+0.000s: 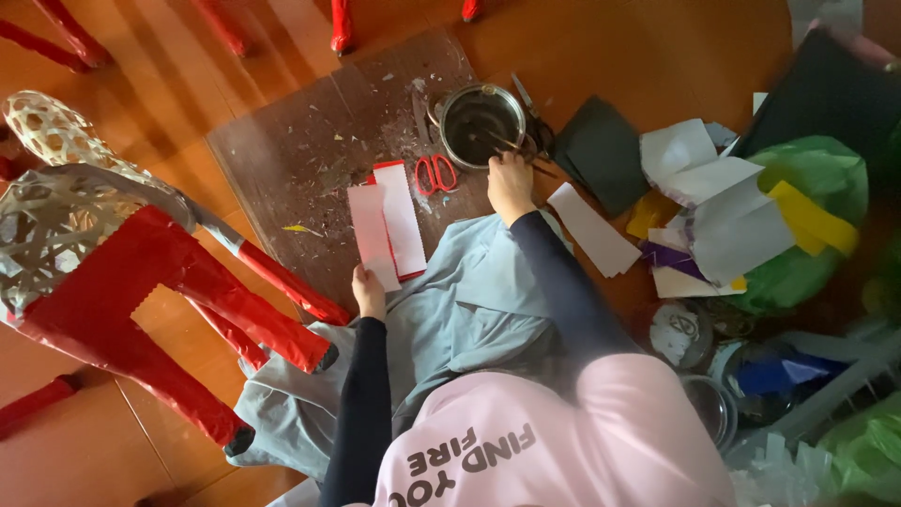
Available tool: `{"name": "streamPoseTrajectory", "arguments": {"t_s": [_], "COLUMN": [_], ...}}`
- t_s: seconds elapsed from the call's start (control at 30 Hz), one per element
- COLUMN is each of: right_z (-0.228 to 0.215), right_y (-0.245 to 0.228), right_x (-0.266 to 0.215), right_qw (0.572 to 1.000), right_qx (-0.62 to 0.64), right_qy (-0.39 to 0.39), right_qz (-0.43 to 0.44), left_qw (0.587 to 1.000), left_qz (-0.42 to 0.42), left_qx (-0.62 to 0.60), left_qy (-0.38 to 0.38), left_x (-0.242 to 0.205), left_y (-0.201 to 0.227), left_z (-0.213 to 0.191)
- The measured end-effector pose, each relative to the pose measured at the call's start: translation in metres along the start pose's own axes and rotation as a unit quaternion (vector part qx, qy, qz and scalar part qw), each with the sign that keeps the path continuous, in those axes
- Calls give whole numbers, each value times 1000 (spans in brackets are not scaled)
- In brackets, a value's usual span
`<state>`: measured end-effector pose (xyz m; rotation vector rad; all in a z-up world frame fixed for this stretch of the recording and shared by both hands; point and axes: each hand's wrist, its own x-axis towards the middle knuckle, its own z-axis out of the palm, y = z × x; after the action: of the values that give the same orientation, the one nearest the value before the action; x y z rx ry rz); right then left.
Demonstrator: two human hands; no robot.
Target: Assembling and decorating paper lanterns by gluing paper strips onto bamboo frames.
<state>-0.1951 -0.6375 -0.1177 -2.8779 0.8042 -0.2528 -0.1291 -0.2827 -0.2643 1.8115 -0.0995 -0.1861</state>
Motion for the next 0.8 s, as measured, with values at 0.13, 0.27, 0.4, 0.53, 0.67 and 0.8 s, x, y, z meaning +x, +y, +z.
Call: {"name": "streamPoseTrajectory", "arguments": {"t_s": [0.13, 0.27, 0.4, 0.53, 0.67, 0.8], "right_z": [7, -12, 13, 15, -4, 6], "right_y": [5, 1, 17, 23, 22, 30], "right_x": [2, 7, 18, 24, 24, 23], "right_qw": [999, 989, 995, 993, 994, 994], "right_qx": [27, -7, -43, -73, -86, -106], "right_qy": [13, 132, 88, 72, 68, 37], "right_qz": [-19, -60, -30, -50, -11, -13], "left_qw": [996, 997, 864, 853, 858, 855], "left_qz": [-28, 42, -228, -174, -213, -243], "left_qx": [-84, 15, -448, -482, -461, -453], "left_qy": [10, -66, -37, -94, -82, -66], "left_x": [-22, -48, -54, -54, -53, -52], "left_y": [-4, -1, 1, -6, -1, -2], "left_z": [-19, -38, -43, -46, -42, -43]}}
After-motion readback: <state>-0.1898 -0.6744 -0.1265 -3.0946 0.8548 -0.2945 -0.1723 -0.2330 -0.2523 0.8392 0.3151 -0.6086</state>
